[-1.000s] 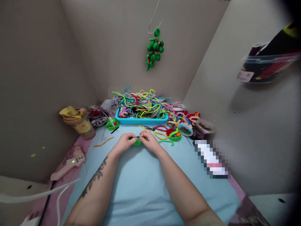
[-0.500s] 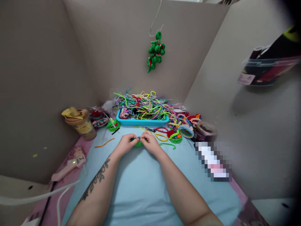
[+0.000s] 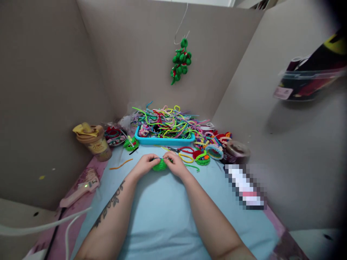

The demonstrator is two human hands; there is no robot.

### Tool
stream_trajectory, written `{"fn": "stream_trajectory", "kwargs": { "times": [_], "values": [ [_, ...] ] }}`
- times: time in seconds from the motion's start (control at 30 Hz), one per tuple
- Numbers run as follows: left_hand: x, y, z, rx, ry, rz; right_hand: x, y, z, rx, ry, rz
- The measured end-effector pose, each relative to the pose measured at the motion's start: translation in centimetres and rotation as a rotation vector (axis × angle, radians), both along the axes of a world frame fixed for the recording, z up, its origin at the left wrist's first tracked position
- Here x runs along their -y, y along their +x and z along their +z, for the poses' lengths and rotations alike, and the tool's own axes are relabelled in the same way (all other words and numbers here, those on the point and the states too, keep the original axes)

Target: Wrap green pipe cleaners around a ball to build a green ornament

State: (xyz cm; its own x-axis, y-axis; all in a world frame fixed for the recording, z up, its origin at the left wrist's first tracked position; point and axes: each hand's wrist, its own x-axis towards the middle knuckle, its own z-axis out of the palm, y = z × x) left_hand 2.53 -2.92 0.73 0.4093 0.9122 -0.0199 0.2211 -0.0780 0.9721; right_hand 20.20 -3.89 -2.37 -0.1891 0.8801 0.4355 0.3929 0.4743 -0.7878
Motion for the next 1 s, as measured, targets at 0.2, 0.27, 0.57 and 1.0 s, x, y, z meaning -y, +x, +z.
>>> {"fn": "stream_trajectory", "kwargs": {
  "times": [0.2,0.27,0.57,1.0],
  "values": [
    [-0.3,-0.3,-0.2,-0.026,-0.016,0.068,0.0,-0.1,0.0,0.006,-0.023,-0.066],
    [-0.4,-0.4,-0.2,-0.022,-0.014,0.092,-0.1,0.0,-0.1,0.015,-0.006,-0.095],
    [-2.4,-2.0,-1.5,0.224,0.098,0.527,-0.9,1.7,-0.8,0.173,0.052,-0.310],
    [-3.4,-3.3,-1.7,0.297,0.223,0.835,-1.7,4.9,-0.7,0.090,-0.013,-0.607]
  ]
}}
